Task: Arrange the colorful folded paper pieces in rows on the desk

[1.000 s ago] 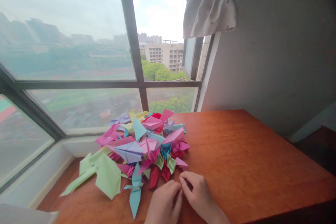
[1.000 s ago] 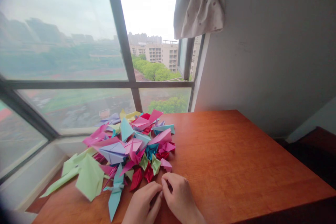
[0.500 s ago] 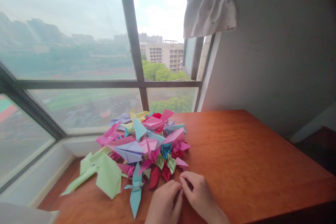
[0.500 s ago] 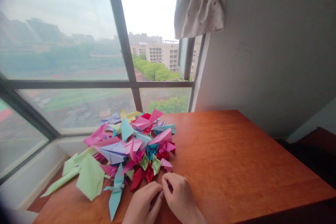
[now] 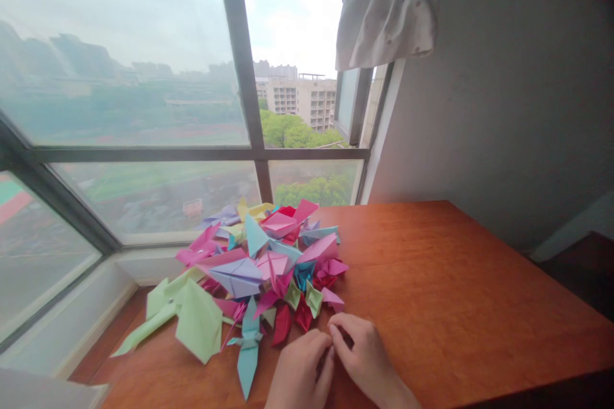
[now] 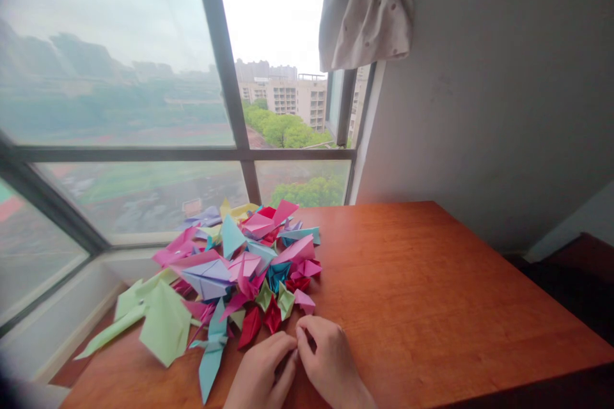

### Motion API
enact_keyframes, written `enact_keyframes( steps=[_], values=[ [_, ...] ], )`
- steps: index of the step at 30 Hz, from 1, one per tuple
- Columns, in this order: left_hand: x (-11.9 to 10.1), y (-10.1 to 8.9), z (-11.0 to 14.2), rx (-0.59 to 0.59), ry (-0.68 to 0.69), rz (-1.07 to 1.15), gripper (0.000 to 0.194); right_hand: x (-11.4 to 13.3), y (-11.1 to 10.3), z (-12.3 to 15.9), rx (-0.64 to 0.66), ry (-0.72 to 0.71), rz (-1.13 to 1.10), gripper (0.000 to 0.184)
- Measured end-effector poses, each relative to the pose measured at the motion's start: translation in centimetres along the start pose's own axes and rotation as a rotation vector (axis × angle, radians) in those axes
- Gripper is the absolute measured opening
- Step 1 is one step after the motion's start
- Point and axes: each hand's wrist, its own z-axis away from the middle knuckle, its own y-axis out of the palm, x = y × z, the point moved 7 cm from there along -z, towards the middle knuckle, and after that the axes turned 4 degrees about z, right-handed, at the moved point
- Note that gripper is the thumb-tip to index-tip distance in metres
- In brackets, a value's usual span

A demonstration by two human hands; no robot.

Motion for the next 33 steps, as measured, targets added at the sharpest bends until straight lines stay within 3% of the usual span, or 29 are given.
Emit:
enact_keyframes(
  steps=[33],
  values=[
    [0.0, -0.21, 0.05, -0.019, 0.006, -0.011, 0.019, -0.24, 0.2, 0.0, -0.014, -0.005, -0.008, 0.021]
  ],
)
